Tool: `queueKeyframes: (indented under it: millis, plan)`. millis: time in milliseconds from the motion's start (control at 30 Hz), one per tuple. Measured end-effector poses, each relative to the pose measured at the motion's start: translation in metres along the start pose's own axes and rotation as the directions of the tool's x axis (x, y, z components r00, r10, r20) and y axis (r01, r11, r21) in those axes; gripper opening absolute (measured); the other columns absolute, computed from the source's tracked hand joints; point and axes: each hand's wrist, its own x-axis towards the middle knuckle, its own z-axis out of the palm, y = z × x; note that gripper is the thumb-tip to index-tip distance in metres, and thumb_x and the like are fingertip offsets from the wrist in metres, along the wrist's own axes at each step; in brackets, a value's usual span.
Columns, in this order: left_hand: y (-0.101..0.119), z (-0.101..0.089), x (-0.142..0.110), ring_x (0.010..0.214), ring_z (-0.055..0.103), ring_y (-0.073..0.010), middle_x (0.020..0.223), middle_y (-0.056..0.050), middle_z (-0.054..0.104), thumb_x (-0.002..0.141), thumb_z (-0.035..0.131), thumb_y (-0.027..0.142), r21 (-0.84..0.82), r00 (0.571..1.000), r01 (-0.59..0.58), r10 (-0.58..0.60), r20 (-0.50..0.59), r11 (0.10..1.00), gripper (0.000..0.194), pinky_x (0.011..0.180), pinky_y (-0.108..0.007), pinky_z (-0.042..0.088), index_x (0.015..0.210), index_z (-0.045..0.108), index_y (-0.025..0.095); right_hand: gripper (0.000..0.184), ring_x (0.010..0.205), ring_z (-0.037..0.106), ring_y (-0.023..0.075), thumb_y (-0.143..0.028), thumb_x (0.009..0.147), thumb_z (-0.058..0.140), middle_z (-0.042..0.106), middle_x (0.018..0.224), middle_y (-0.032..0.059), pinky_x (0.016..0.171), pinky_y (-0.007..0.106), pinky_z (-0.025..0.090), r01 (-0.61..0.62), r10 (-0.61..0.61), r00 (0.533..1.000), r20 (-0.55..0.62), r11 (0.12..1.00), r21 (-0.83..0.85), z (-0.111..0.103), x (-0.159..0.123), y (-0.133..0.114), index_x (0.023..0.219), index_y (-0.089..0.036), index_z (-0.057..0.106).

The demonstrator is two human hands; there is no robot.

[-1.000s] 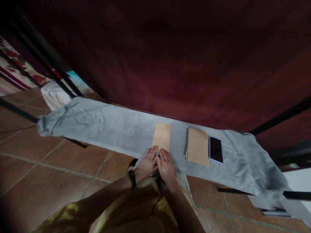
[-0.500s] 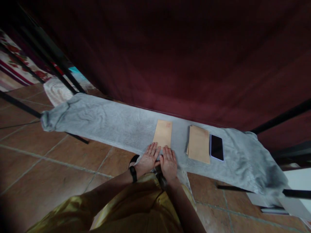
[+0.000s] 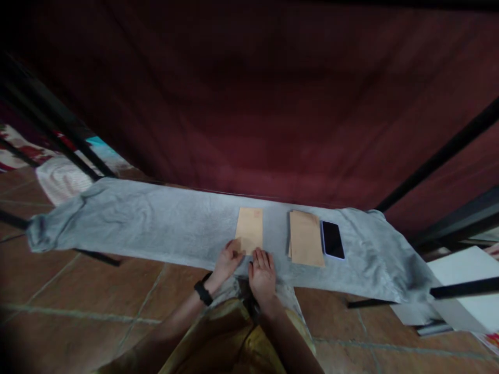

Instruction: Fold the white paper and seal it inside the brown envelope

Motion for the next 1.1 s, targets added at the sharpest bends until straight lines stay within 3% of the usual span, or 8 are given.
queueKeyframes:
  millis: [133,300,400,500,600,767,967,1100]
  plan:
    - [0.006,0.004,0.015,0.082,0.067,-0.0195,0.09,-0.004,0.071,0.073,0.07,0.018,-0.381,0.982,0.149,-0.183,-0.054,0.912,0.054,0.085,-0.036,0.055,0.125,0.058,0.014,0.039,0.131,0.056,0.0276,-0.022,0.101,0.046,0.064,0.139,0.0136,0.117,0.049,0.036,-0.031,0.031,1.0,0.004,1.0,-0.002,-0.001,0.007,-0.006,0.136,-0.016,0.063]
    - [0.029,0.007,0.012,0.084,0.067,-0.0175,0.093,-0.005,0.072,0.075,0.066,0.02,-0.458,0.996,0.077,-0.094,-0.014,0.886,0.042,0.082,-0.031,0.054,0.116,0.063,0.014,0.039,0.125,0.059,0.0311,-0.027,0.099,0.053,0.062,0.14,0.0163,0.107,0.049,0.044,-0.136,0.135,0.99,0.044,0.99,0.019,-0.008,0.024,-0.009,0.136,-0.018,0.062]
    - [0.054,0.01,0.01,0.084,0.068,-0.0181,0.091,-0.004,0.072,0.079,0.07,0.032,-0.472,1.0,0.001,0.012,0.025,0.882,0.048,0.083,-0.032,0.055,0.124,0.064,0.016,0.037,0.11,0.066,0.029,-0.032,0.102,0.044,0.068,0.126,0.0166,0.097,0.046,0.051,-0.253,0.264,0.964,0.007,0.915,0.315,-0.015,0.045,-0.004,0.128,-0.02,0.067]
    - [0.071,0.011,0.009,0.114,0.065,-0.0224,0.122,-0.009,0.069,0.091,0.061,0.046,-0.396,0.986,-0.136,0.163,0.035,0.908,0.049,0.102,-0.036,0.052,0.133,0.062,0.021,0.047,0.087,0.069,0.0255,-0.057,0.098,0.045,0.072,0.1,0.0125,0.081,0.04,0.057,-0.377,0.474,0.871,0.126,0.484,0.789,-0.017,0.062,0.002,0.102,-0.019,0.072]
    - [0.064,0.013,0.01,0.144,0.044,-0.0246,0.152,-0.01,0.052,0.099,0.047,0.048,-0.147,0.946,-0.292,0.308,0.103,0.945,0.049,0.122,-0.043,0.035,0.139,0.059,0.023,0.057,0.075,0.069,0.0245,-0.077,0.078,0.061,0.071,0.08,0.0077,0.071,0.038,0.058,-0.409,0.52,0.776,0.359,-0.019,0.912,-0.015,0.066,-0.002,0.085,-0.021,0.069]
    - [0.02,0.023,0.007,0.152,0.032,-0.024,0.162,-0.011,0.04,0.104,0.035,0.046,0.178,0.918,-0.324,0.263,0.297,0.929,0.052,0.126,-0.046,0.028,0.142,0.058,0.018,0.051,0.088,0.07,0.0249,-0.065,0.065,0.079,0.074,0.093,0.0089,0.08,0.038,0.057,-0.363,0.401,0.774,0.49,-0.353,0.862,-0.009,0.049,-0.017,0.089,-0.021,0.068]
    - [-0.003,0.023,0.001,0.153,0.029,-0.0206,0.165,-0.007,0.034,0.107,0.026,0.046,0.294,0.887,-0.39,0.271,0.374,0.873,0.054,0.124,-0.043,0.032,0.147,0.053,0.021,0.051,0.082,0.07,0.0233,-0.066,0.072,0.07,0.074,0.088,0.0104,0.081,0.04,0.058,-0.541,0.189,0.763,0.618,-0.337,0.771,-0.017,0.034,-0.003,0.09,-0.018,0.07]
    - [-0.009,0.018,0.004,0.152,0.031,-0.0233,0.162,-0.008,0.039,0.108,0.025,0.042,0.453,0.867,-0.47,0.3,0.397,0.758,0.052,0.125,-0.052,0.029,0.147,0.053,0.023,0.06,0.085,0.072,0.0279,-0.067,0.09,0.051,0.075,0.102,0.0176,0.079,0.045,0.06,-0.614,0.34,0.764,0.548,0.125,0.779,-0.026,0.027,0.021,0.104,-0.013,0.073]
